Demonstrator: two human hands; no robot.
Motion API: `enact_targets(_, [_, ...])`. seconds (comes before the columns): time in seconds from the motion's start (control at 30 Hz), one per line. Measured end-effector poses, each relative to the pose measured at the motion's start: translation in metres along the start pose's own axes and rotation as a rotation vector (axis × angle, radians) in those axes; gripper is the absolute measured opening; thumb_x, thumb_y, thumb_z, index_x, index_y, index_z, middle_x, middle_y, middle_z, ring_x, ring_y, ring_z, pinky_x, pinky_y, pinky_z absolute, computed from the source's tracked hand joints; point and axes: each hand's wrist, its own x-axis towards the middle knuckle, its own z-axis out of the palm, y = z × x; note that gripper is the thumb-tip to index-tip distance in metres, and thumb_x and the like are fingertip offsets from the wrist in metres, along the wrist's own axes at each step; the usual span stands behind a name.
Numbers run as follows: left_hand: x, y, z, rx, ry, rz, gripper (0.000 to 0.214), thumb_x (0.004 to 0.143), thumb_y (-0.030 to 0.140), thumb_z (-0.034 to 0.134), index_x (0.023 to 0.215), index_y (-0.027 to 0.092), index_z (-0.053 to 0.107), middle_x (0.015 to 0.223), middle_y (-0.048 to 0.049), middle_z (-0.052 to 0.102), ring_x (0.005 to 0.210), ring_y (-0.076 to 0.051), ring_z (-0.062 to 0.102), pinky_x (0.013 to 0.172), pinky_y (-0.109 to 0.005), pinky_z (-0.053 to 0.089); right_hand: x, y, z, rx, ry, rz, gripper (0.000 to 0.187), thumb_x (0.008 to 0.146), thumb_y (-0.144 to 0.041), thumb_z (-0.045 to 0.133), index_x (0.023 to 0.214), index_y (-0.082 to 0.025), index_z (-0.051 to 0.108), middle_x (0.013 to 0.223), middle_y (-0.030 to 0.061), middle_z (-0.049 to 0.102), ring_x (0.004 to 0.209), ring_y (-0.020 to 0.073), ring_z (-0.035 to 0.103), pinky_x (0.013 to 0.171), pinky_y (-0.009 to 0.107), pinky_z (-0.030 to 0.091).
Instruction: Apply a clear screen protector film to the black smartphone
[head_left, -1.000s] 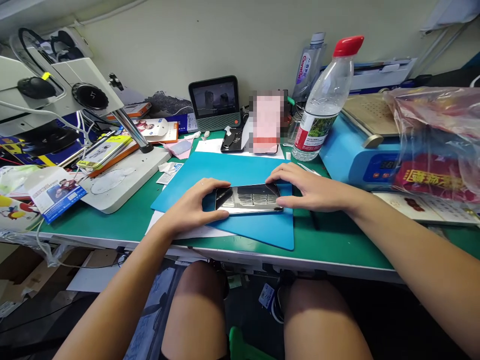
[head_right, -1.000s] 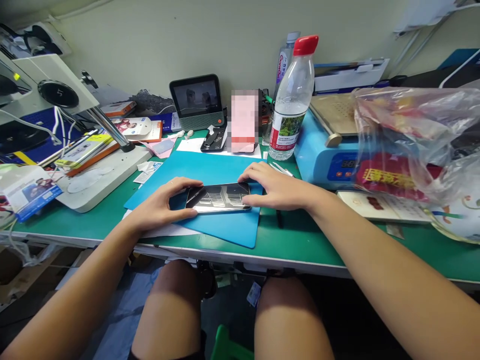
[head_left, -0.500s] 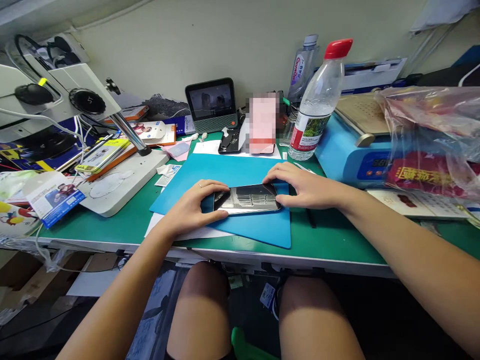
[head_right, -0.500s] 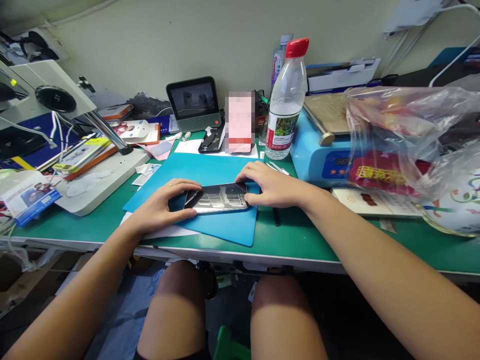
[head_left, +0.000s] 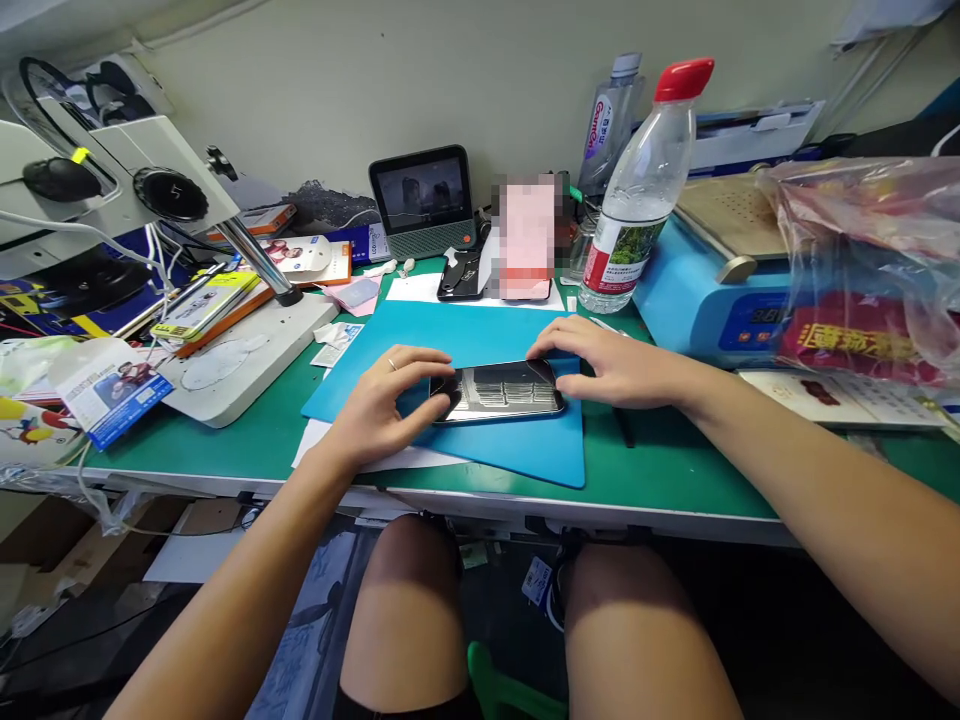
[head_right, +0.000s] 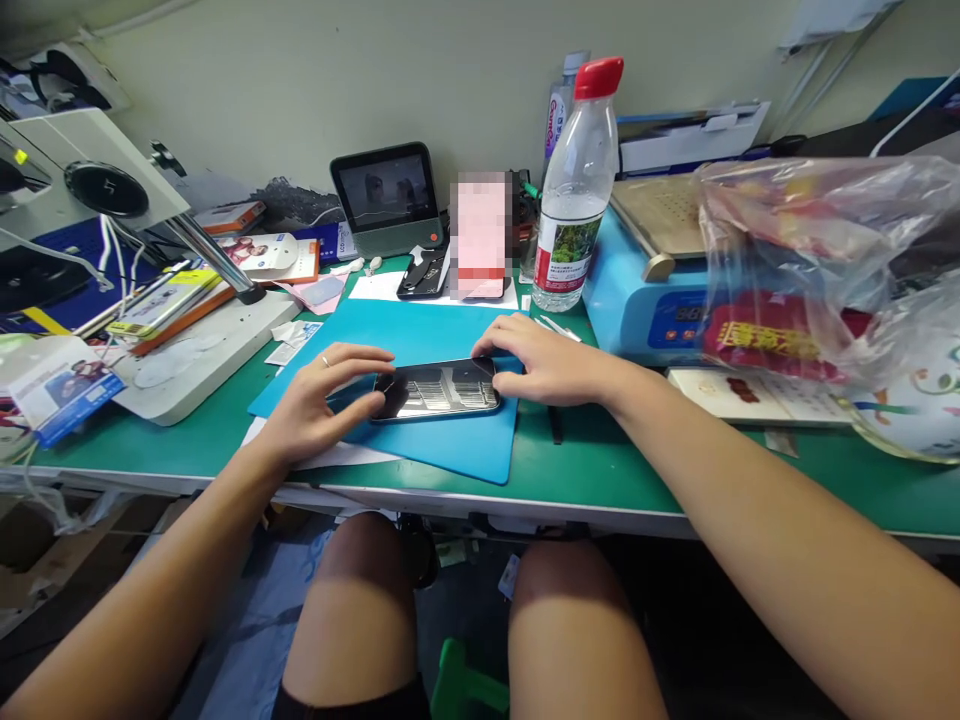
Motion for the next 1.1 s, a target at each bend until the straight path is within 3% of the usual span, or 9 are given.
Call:
enact_targets(0.13, [-0.005, 0.002, -0.022, 0.088, 0.223, -0.011, 0.019, 0.102, 0.029, 0.056, 0.109, 0.024, 0.073, 0.116, -0.0058, 0.076, 0.113, -0.024, 0.068, 0.104, -0.042, 0.051, 0.005, 0.008, 0.004, 0.040, 0.057, -0.020, 0.042, 0.084, -0.045, 0.061, 0.119, -0.025, 0.073, 0.122, 0.0117, 0.069, 0.116, 0.0370, 0.061, 0.104, 0.055, 0.046])
enact_targets(0.2, [-0.010, -0.003, -0.034, 0.128, 0.208, -0.092, 0.022, 0.103, 0.031, 0.054, 0.108, 0.023, 0.074, 0.114, -0.0058, 0.075, 0.113, -0.024, 0.067, 0.102, -0.041, 0.051, 0.007, 0.012, 0.006, 0.074, 0.085, -0.017, 0.041, 0.085, -0.049, 0.062, 0.117, -0.027, 0.075, 0.119, 0.0106, 0.071, 0.114, 0.0385, 0.062, 0.102, 0.056, 0.046])
enact_targets(0.3, [-0.018, -0.015, -0.041, 0.186, 0.068, -0.234, 0.023, 0.099, 0.037, 0.061, 0.108, 0.023, 0.078, 0.113, -0.0071, 0.074, 0.111, -0.026, 0.067, 0.098, -0.041, 0.051, 0.009, 0.015, 0.007, 0.111, 0.118, 0.003, 0.042, 0.086, -0.054, 0.061, 0.115, -0.028, 0.076, 0.118, 0.0104, 0.073, 0.113, 0.0394, 0.063, 0.101, 0.057, 0.047])
enact_targets(0.37, [-0.023, -0.020, -0.037, 0.208, 0.012, -0.281, 0.022, 0.095, 0.037, 0.067, 0.105, 0.023, 0.079, 0.107, -0.0073, 0.073, 0.103, -0.026, 0.068, 0.089, -0.039, 0.053, 0.010, 0.015, 0.008, 0.117, 0.119, 0.005, 0.044, 0.087, -0.056, 0.059, 0.115, -0.027, 0.076, 0.119, 0.0110, 0.073, 0.113, 0.0397, 0.064, 0.100, 0.058, 0.046])
enact_targets(0.53, [-0.026, -0.011, -0.014, 0.192, 0.038, -0.327, 0.020, 0.096, 0.032, 0.063, 0.094, 0.023, 0.080, 0.087, -0.0038, 0.070, 0.075, -0.019, 0.064, 0.070, -0.034, 0.052, 0.009, 0.013, 0.009, 0.094, 0.114, -0.005, 0.048, 0.090, -0.062, 0.055, 0.115, -0.027, 0.076, 0.121, 0.0121, 0.073, 0.115, 0.0395, 0.063, 0.100, 0.060, 0.046])
enact_targets(0.73, [-0.018, 0.007, -0.002, 0.151, 0.056, -0.293, 0.019, 0.095, 0.033, 0.064, 0.094, 0.025, 0.081, 0.089, -0.0045, 0.072, 0.089, -0.022, 0.067, 0.081, -0.036, 0.054, 0.006, 0.010, 0.008, 0.077, 0.123, -0.024, 0.052, 0.093, -0.067, 0.050, 0.116, -0.029, 0.076, 0.119, 0.0105, 0.073, 0.116, 0.0373, 0.062, 0.102, 0.057, 0.046])
enact_targets(0.97, [-0.010, 0.009, -0.006, 0.134, 0.023, -0.275, 0.019, 0.094, 0.035, 0.066, 0.093, 0.025, 0.083, 0.087, -0.0044, 0.073, 0.085, -0.022, 0.067, 0.072, -0.035, 0.052, 0.006, 0.011, 0.009, 0.069, 0.108, -0.052, 0.066, 0.096, -0.074, 0.037, 0.117, -0.024, 0.075, 0.119, 0.0131, 0.072, 0.117, 0.0365, 0.061, 0.104, 0.057, 0.044])
enact_targets(1.1, [0.001, 0.013, -0.001, 0.100, -0.034, -0.268, 0.018, 0.092, 0.033, 0.067, 0.092, 0.025, 0.083, 0.087, -0.0047, 0.075, 0.083, -0.022, 0.066, 0.072, -0.035, 0.052, 0.006, 0.013, 0.010, 0.119, 0.115, -0.037, 0.078, 0.096, -0.081, 0.023, 0.116, -0.026, 0.074, 0.117, 0.0114, 0.071, 0.118, 0.0351, 0.060, 0.108, 0.055, 0.041])
